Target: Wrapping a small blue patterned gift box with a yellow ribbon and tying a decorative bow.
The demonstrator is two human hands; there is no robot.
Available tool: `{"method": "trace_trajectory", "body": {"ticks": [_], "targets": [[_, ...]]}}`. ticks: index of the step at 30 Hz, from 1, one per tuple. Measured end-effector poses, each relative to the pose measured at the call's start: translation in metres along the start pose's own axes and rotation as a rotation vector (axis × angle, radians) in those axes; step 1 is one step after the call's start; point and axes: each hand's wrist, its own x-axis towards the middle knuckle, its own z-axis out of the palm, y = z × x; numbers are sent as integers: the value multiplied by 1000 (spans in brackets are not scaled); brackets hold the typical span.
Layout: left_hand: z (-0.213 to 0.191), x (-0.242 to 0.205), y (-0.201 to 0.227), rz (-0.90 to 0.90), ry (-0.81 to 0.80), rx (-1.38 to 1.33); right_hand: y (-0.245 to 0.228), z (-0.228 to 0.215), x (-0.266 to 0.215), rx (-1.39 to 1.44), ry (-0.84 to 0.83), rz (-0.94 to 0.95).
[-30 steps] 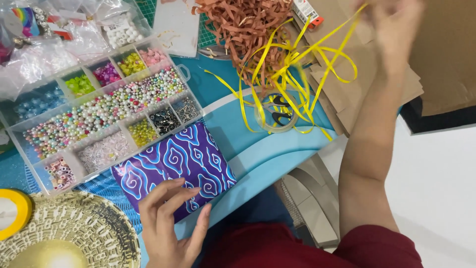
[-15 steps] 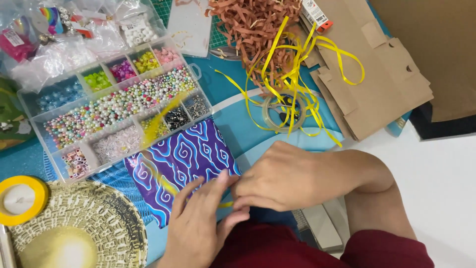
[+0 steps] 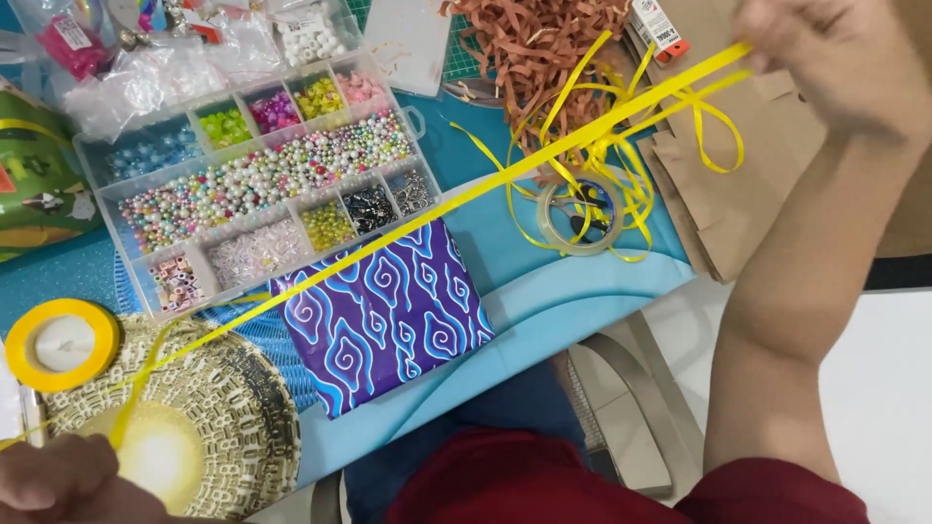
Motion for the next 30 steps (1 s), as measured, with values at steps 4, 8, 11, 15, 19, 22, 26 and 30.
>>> {"method": "trace_trajectory", "body": {"ticks": [4,8,11,15,19,22,26,30], "targets": [[19,18,28,-271,197,-364,135,-51,9,219,305,138],[12,24,23,-155,362,-33,253,-83,20,-71,335,267],[-3,28,-9,-17,346,79,290,-84,-19,-167,299,410],[-12,26,46,-98,72,-316,337,-75,-115,-301,236,566],[-30,42,52,-11,-295,-89,348,-49,-117,-462,183,708],[-19,44,38,378,-599,427,245,-13,-67,-540,157,766],[-3,24,80,532,-256,711,-60,118,-60,-493,-6,-185],[13,38,129,653,-453,256,-135,180,-55,-136,-460,-145]]}}
